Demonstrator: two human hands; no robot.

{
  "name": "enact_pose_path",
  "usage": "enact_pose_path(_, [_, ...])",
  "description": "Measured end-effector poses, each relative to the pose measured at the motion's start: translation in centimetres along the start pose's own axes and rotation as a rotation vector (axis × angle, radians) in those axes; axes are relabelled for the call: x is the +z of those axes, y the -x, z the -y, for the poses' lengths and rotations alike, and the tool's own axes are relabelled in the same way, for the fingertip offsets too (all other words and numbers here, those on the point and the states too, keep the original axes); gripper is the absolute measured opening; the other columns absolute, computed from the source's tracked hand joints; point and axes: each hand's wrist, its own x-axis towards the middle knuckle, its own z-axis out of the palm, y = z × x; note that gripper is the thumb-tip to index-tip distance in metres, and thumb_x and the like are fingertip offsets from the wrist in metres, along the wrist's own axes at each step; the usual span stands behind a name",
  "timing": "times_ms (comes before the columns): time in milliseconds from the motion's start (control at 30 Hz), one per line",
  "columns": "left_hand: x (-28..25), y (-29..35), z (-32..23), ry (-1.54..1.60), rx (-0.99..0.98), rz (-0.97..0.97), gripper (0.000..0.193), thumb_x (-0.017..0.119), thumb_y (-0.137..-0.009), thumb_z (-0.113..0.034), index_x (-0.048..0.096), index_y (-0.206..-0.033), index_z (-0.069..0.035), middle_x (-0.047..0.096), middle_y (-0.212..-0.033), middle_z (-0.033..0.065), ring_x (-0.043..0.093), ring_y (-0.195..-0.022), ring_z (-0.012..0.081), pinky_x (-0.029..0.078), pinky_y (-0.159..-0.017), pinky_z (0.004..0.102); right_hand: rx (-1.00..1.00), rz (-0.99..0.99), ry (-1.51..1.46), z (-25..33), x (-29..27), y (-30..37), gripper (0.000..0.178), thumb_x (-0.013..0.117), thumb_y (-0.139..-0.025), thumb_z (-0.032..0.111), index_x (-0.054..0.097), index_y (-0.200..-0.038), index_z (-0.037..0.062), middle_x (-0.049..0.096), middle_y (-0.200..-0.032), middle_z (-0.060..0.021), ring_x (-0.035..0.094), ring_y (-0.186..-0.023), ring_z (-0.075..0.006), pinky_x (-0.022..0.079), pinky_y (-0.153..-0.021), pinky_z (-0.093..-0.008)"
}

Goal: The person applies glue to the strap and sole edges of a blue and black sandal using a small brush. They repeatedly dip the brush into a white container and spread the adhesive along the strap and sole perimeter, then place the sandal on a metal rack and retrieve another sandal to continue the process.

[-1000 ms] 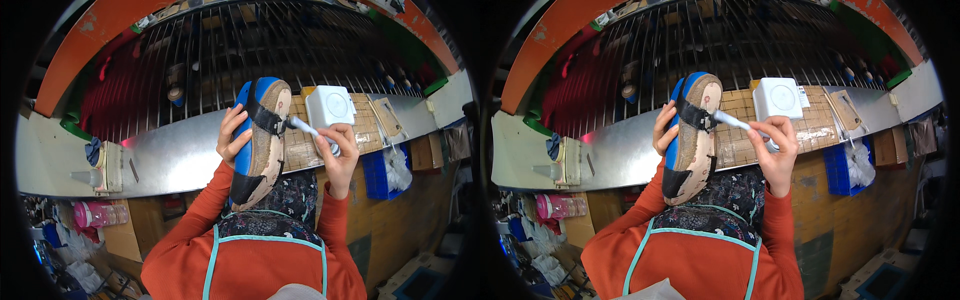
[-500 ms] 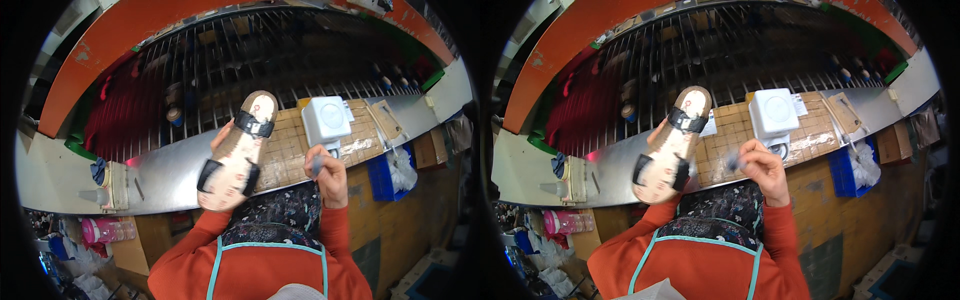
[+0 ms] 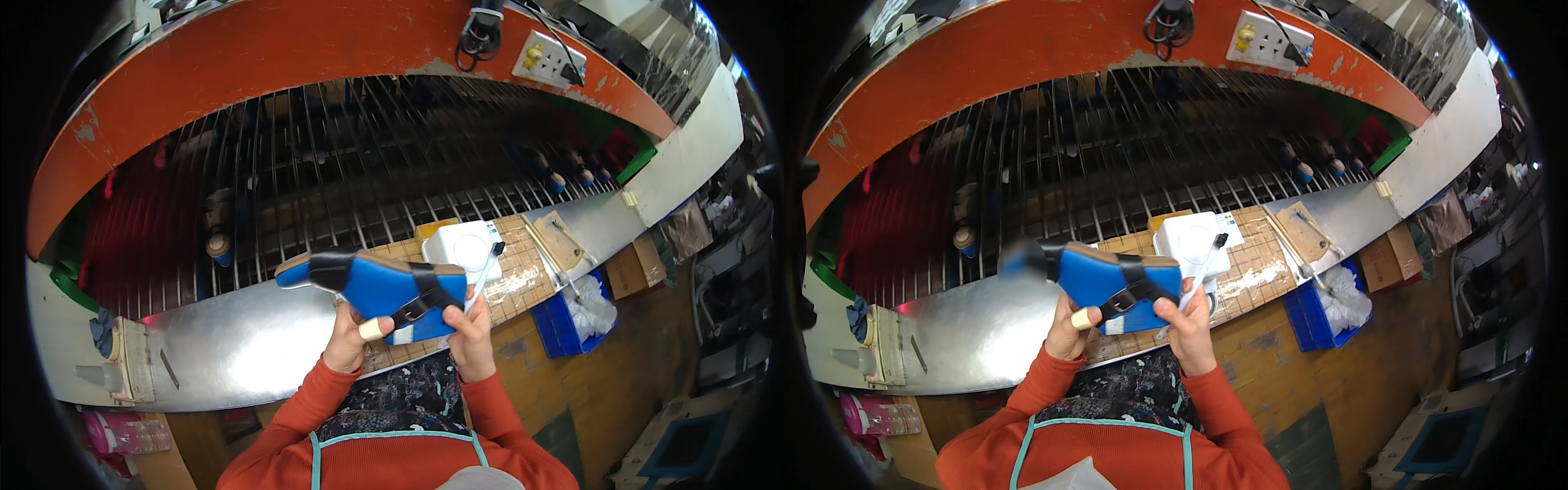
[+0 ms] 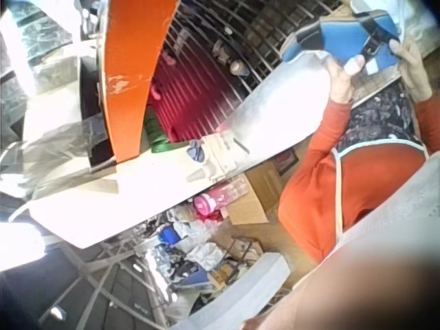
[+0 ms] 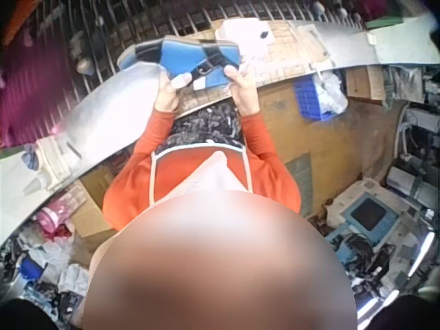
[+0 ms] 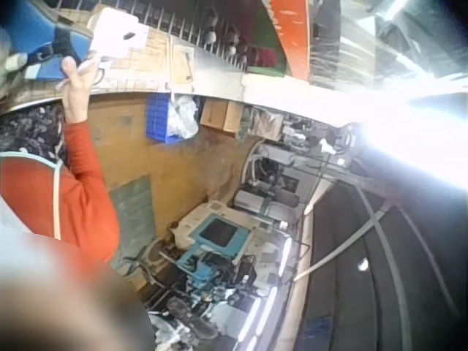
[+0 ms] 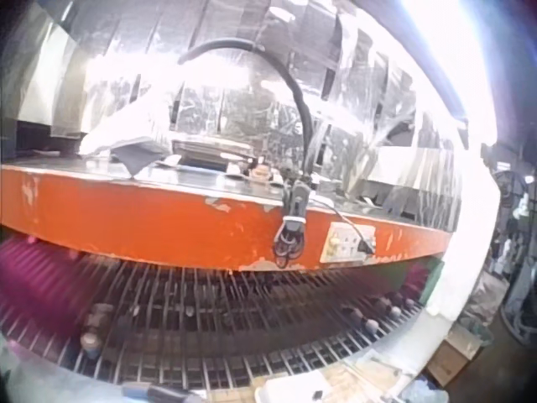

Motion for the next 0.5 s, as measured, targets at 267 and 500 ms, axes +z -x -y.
enact_pose_path(267, [-5.9, 0.8, 0.5, 0.038, -0.266, 0.481, 0.091, 0.072, -0.079, -0.051, 0.033, -0.145, -0.002, 0.055, -0.130, 0.0241, 0.052, -0.125, 0.0356, 0.037, -0.108, 0.0468, 0.115, -0.122, 0.123, 7.5, -4.3, -9.2, 0.032, 0.070, -0.086, 0.022, 0.052, -0.108, 0.0084, 0.064, -0.101, -0.0093, 0.069, -0.083, -0.0193, 0.062, -0.066, -0.0374])
enact_pose_path(500, [-10.1, 4.6, 2.8, 0.163, -0.447, 0.287, 0.090, 0.063, -0.085, -0.057, 0.029, -0.146, -0.001, 0.048, -0.134, 0.0298, 0.048, -0.127, 0.0423, 0.040, -0.106, 0.0485, -0.208, -0.325, 0.439, 8.0, -7.8, -23.1, 0.050, 0.077, -0.078, 0.008, 0.034, -0.105, 0.0091, 0.056, -0.092, -0.0129, 0.066, -0.070, -0.0202, 0.061, -0.052, -0.0347])
